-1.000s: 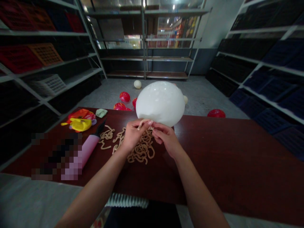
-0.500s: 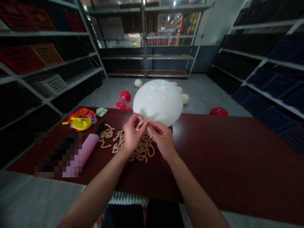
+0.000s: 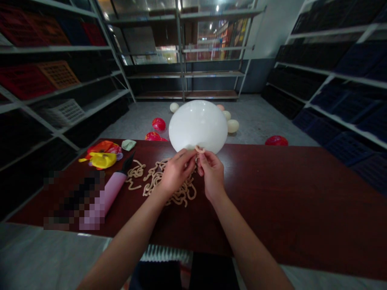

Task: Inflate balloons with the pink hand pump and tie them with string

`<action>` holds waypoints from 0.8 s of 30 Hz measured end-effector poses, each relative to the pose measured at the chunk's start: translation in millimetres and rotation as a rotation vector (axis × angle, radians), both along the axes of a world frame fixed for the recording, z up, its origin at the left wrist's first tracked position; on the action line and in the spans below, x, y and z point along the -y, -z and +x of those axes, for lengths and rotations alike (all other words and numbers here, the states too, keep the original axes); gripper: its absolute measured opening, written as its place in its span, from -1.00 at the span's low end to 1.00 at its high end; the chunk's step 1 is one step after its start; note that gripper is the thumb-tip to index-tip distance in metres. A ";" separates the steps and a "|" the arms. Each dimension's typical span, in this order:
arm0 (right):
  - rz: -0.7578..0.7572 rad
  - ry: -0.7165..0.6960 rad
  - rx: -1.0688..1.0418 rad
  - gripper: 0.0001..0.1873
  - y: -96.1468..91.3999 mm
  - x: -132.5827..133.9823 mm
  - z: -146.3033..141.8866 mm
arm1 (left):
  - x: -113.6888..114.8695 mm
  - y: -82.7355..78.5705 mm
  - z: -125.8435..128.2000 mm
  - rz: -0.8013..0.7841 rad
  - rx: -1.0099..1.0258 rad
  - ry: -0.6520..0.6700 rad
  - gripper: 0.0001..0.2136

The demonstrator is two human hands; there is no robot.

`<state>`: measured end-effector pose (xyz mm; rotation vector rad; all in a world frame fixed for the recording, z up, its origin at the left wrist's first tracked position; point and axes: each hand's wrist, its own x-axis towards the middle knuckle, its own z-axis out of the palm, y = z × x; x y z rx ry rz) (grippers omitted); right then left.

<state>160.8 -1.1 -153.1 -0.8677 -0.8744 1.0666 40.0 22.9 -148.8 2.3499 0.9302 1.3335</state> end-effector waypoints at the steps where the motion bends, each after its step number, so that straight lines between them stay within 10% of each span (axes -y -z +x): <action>1: 0.014 0.025 0.018 -0.74 1.3 -0.2 -0.3 | 0.6 0.2 0.9 0.034 -0.044 -0.029 -0.73; 24: 0.300 0.344 1.134 -0.76 14.4 -2.2 21.9 | -1.1 -1.1 4.6 -0.192 0.047 -0.107 -0.87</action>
